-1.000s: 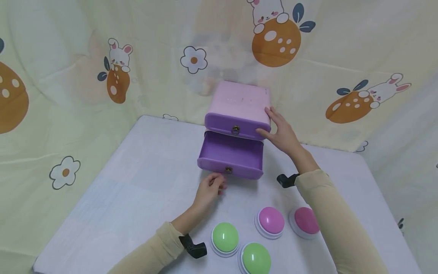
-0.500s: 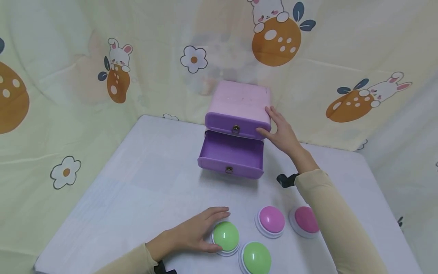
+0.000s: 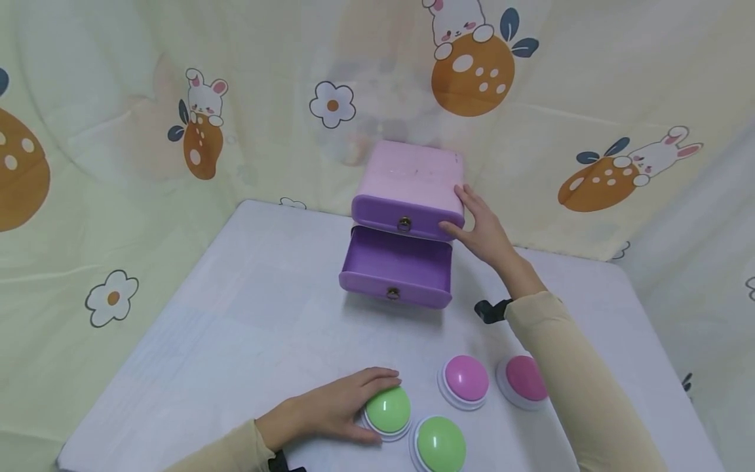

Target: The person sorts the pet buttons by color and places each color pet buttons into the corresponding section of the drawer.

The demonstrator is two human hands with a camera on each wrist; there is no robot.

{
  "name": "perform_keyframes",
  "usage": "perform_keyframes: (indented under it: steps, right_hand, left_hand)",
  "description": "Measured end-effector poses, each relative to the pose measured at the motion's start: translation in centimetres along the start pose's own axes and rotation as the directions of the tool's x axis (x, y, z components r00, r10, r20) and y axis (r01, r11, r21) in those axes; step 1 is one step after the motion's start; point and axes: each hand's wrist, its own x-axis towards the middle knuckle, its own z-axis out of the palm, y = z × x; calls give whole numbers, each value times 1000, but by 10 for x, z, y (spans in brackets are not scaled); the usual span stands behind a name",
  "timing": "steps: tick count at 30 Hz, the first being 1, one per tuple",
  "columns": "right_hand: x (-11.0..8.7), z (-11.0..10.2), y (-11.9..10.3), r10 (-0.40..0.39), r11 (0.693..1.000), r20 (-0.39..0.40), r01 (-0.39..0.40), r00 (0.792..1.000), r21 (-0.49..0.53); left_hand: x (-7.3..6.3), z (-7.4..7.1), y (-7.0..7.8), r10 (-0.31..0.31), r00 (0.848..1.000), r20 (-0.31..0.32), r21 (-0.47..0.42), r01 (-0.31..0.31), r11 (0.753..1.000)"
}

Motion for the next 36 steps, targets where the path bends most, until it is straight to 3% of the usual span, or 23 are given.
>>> perform_keyframes:
  steps: [9, 36]
  right_hand:
    - [-1, 2, 1, 1, 1000, -6, -1, 1000, 1]
    - [1, 2, 4, -11, 1000, -17, 11, 1000, 4]
  left_hand:
    - [3, 0, 0, 1, 999, 36, 4, -1, 1000]
    - [4, -11, 4, 9, 1000, 23, 10, -9, 1000]
